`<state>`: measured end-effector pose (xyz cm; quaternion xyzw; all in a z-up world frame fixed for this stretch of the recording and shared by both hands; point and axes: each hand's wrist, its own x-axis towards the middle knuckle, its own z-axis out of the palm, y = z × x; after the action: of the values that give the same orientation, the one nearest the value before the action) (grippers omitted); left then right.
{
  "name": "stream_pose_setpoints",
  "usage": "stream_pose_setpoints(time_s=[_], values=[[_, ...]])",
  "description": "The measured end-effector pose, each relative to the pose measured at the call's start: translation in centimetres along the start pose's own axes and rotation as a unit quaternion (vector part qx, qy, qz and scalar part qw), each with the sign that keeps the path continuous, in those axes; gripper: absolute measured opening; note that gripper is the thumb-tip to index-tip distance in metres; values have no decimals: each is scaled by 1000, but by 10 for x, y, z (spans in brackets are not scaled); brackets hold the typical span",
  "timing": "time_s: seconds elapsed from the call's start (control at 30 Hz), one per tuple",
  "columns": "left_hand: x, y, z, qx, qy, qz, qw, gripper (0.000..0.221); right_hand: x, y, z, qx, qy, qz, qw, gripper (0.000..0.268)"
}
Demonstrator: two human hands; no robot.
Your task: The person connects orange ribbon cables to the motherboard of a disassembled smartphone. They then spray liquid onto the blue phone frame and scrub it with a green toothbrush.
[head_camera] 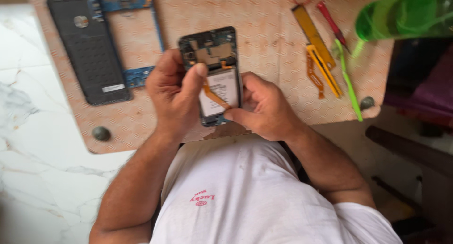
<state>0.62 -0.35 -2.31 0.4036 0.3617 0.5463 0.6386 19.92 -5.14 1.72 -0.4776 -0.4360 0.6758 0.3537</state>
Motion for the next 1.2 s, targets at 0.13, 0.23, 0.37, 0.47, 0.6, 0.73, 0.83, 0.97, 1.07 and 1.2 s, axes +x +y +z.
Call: stream_pose_setpoints(time_s=[0.13, 0.23, 0.37, 0.47, 0.6, 0.73, 0.83, 0.97, 1.07, 1.2], values=[[1, 4, 0, -39, -31, -25, 998, 22, -2, 4, -6, 37, -6, -5, 999, 39], [3, 9, 2, -42, -79, -36, 995, 37, -3, 3, -9, 32, 6, -3, 999, 40], [2, 15, 11, -27, -117, -59, 991, 57, -5, -1, -15, -27, 25, 0, 999, 44], [2, 15, 15, -15, -114, -63, 991, 63, -2, -1, -13, 3, 27, -22, 999, 44], [3, 12, 14, 3, -89, -64, 994, 58, -1, -8, -10, -20, 22, 10, 1000, 51], [3, 12, 13, 4, -80, -64, 995, 56, -23, -24, -26, -242, 84, -67, 964, 44], [3, 12, 13, -5, -69, -71, 995, 54, -51, -37, -43, -384, 209, -115, 892, 25], [3, 13, 13, 12, -65, -72, 995, 56, -76, -36, -59, -512, 300, -58, 803, 27], [3, 15, 14, 11, -74, -72, 995, 56, -81, -21, -65, -573, 311, -53, 756, 30], [3, 15, 13, -2, -78, -71, 994, 56, -79, -10, -65, -573, 316, -65, 754, 31]])
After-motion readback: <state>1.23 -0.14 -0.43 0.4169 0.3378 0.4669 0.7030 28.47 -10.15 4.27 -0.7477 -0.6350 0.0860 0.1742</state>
